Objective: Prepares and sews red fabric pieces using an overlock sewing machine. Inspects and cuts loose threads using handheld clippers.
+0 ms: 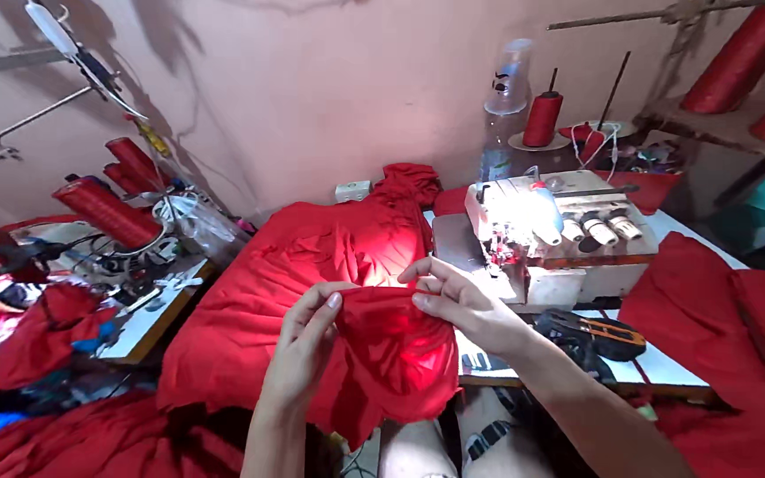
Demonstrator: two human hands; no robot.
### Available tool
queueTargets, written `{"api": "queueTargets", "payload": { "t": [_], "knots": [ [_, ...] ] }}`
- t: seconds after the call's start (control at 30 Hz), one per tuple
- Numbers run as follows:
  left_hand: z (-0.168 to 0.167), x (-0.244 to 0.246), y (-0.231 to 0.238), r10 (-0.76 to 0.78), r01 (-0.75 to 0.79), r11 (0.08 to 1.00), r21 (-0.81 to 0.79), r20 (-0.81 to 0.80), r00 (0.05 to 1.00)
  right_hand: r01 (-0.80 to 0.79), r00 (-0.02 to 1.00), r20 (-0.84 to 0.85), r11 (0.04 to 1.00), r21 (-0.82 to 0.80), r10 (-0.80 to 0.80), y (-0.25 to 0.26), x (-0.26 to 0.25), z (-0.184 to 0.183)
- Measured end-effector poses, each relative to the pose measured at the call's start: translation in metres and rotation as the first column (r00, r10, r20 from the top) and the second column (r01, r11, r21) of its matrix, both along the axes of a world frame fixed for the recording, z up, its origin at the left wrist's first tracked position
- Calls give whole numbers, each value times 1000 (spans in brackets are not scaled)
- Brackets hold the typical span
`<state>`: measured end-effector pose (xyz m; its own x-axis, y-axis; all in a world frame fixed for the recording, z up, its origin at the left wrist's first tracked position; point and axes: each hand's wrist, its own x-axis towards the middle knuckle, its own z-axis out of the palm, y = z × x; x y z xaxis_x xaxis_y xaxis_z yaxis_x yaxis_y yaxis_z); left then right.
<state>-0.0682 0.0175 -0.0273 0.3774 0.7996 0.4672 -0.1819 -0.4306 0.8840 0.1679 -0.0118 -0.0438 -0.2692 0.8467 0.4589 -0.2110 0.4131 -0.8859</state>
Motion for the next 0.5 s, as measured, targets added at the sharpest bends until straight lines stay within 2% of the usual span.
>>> {"api": "queueTargets", "payload": {
  "t": [0.03, 0.1, 0.2, 0.27, 0.3, 0.37, 0.4, 0.43, 0.5],
  "knots": [
    [0, 3, -4, -50, 57, 995, -87, 85, 995, 8, 1000, -14, 1000, -4, -8, 1, -2, 0],
    [0, 5, -8, -104, 134, 980, -146, 195, 975, 10, 999, -44, 1000, -7, -10, 3, -2, -1],
    [-3, 3, -7, -195, 221, 972, -84, 247, 949, -23, 998, -64, 1000, -9, 22, 4, 0, -4],
    [-1, 0, -3, -219, 215, 976, 45, 135, 966, 20, 999, -30, 1000, 11, -20, 2, 0, 0],
    [2, -1, 1, -162, 163, 972, 169, -16, 987, 53, 999, -3, 997, 49, -53, -1, -2, 7],
    [19, 7, 6, 162, 3, 874, 486, -298, 941, 127, 990, 29, 969, 211, -136, -12, -10, 28],
    [35, 15, 7, 336, -63, 784, 618, -337, 880, 188, 978, 27, 929, 319, -207, -19, -16, 41],
    [57, 21, 6, 464, -125, 691, 712, -305, 832, 266, 952, 23, 865, 426, -305, -23, -22, 52],
    [117, 14, 8, 650, -287, 505, 814, -140, 747, 384, 864, 57, 728, 569, -500, -18, -34, 67]
  ]
}}
